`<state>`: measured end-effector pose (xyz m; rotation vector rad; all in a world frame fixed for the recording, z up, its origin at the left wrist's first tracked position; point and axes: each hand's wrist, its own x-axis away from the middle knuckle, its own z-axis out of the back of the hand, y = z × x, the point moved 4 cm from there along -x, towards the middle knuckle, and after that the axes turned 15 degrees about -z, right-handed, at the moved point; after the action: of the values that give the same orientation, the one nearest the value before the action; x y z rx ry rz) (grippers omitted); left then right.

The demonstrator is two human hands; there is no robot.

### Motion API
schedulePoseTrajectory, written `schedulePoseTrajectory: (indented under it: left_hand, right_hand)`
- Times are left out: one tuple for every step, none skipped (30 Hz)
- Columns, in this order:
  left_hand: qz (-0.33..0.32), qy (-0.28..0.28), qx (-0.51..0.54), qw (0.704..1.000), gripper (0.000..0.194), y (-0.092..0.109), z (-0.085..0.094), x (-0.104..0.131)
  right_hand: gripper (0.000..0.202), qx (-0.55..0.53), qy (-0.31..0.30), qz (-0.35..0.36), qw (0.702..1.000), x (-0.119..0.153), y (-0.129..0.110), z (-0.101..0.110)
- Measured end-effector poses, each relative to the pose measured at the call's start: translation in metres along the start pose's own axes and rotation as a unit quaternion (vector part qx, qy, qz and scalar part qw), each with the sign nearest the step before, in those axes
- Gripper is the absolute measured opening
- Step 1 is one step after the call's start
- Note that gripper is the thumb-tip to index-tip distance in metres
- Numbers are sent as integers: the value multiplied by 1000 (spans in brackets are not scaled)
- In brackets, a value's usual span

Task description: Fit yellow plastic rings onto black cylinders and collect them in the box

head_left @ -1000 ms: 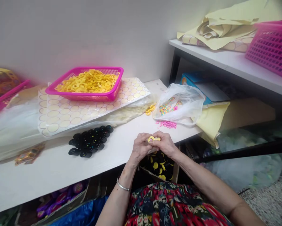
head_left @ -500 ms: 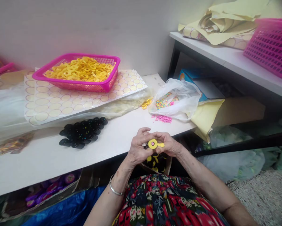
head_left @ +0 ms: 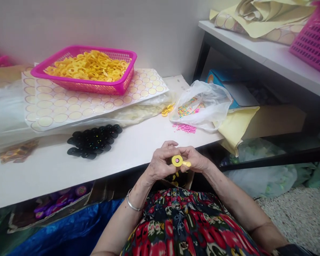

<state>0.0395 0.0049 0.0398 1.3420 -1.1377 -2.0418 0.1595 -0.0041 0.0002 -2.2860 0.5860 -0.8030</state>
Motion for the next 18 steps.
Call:
schedulePoseTrajectory:
  left_hand:
    - [1, -7, -1, 1000, 11, 0, -1, 0]
    - [7, -12, -2, 1000, 11, -1, -1, 1]
    - [13, -15, 0, 1000, 12, -2, -2, 2]
    - [18, -15, 3, 1000, 12, -4, -2, 3]
    - [19, -14, 6, 1000, 12, -5, -1, 4]
    - [16, -15, 10, 1000, 12, -5, -2, 4]
    - [10, -21, 13, 1000, 11, -4, -2, 4]
    - [4, -31, 11, 999, 10, -3, -3, 3]
    - [-1, -42, 5, 999, 9, -2, -4, 2]
    - [-6, -54, -5, 998, 8, 0, -6, 1]
    - [-10, -66, -15, 998, 7, 2, -7, 1]
    - [-11, -76, -27, 997, 6, 3, -8, 0]
    - [-10, -83, -37, 996, 5, 3, -9, 0]
    - [-5, -90, -45, 995, 4, 3, -11, 0]
    - [0, -95, -51, 994, 3, 2, -12, 0]
    - [4, -99, -56, 994, 3, 1, -13, 1]
    - [2, -102, -58, 993, 4, 0, -14, 1]
    - [-3, -103, -58, 993, 5, -1, -15, 2]
  right_hand:
    - [51, 9, -17, -20, 1000, 1, 1, 1]
    - [55, 16, -32, -36, 999, 2, 3, 2]
    - [59, 20, -41, -46, 998, 4, 3, 4]
    - [61, 20, -44, -49, 998, 4, 4, 5]
    - [63, 18, -42, -47, 998, 5, 4, 7]
    - [63, 16, -36, -42, 998, 5, 4, 8]
    - [64, 15, -29, -37, 999, 4, 4, 8]
    - [65, 18, -22, -33, 999, 3, 4, 7]
    - [64, 25, -12, -30, 999, 2, 3, 7]
    - [62, 33, -2, -29, 999, 1, 2, 5]
    - [60, 42, 7, -31, 999, 0, 1, 4]
    - [58, 50, 14, -34, 998, 0, 0, 3]
    - [56, 57, 17, -40, 997, 0, -1, 1]
    - [55, 60, 19, -45, 997, -1, -2, -1]
    - [53, 61, 21, -49, 997, 0, -2, -2]
    - [51, 58, 23, -50, 997, 0, -2, -3]
    - [50, 54, 27, -50, 997, 0, -2, -4]
    - [49, 47, 35, -47, 997, -1, -1, -4]
